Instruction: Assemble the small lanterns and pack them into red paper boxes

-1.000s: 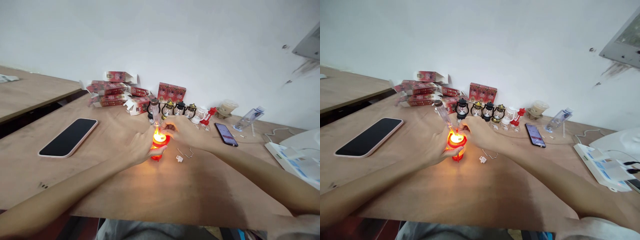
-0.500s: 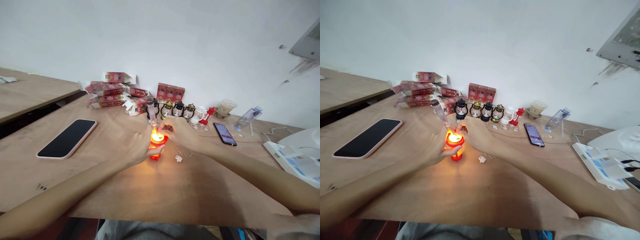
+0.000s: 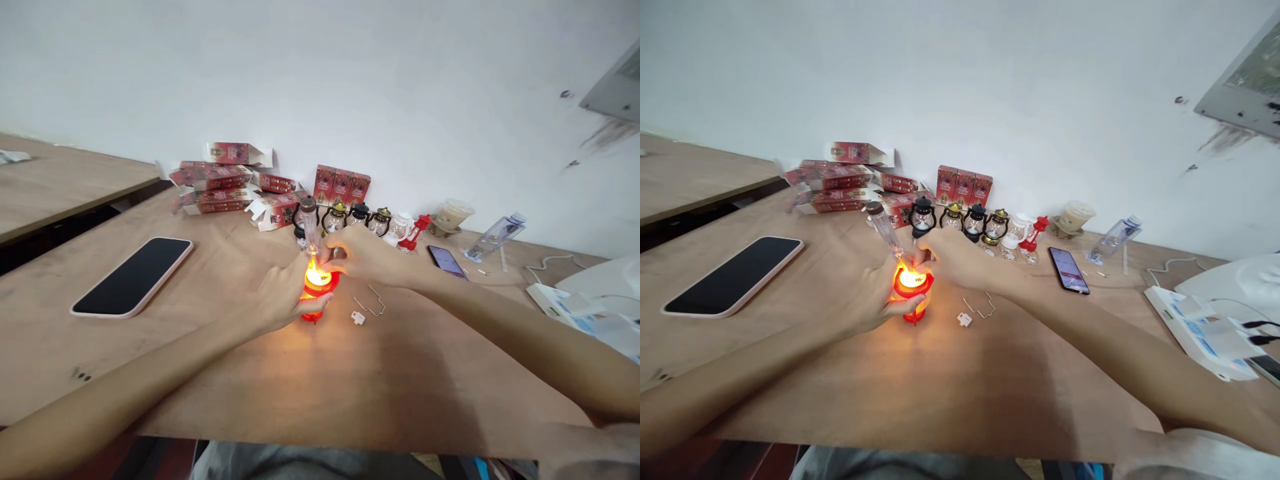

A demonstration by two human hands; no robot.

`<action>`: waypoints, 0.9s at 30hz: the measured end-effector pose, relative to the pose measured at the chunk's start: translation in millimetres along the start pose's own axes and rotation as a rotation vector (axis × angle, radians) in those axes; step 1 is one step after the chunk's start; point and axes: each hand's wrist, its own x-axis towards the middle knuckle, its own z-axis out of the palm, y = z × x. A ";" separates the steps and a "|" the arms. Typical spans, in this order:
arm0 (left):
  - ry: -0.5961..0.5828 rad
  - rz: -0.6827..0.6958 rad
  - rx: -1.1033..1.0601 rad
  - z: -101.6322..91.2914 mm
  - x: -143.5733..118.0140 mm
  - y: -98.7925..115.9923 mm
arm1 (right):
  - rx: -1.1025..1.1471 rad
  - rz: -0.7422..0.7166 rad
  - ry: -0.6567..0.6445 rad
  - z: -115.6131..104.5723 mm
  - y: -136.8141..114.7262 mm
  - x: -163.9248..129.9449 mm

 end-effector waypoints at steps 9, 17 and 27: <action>0.028 0.031 0.009 10.8 -2.0 -6.9 | 0.272 -0.058 0.120 -32.8 -13.2 -14.2; 0.137 0.104 -0.110 7.7 -5.1 -4.2 | 0.426 -0.174 0.301 -20.5 -30.1 -15.2; 0.347 0.405 -0.227 10.9 -9.5 -3.5 | 0.959 -0.123 0.761 -27.1 -12.7 -34.0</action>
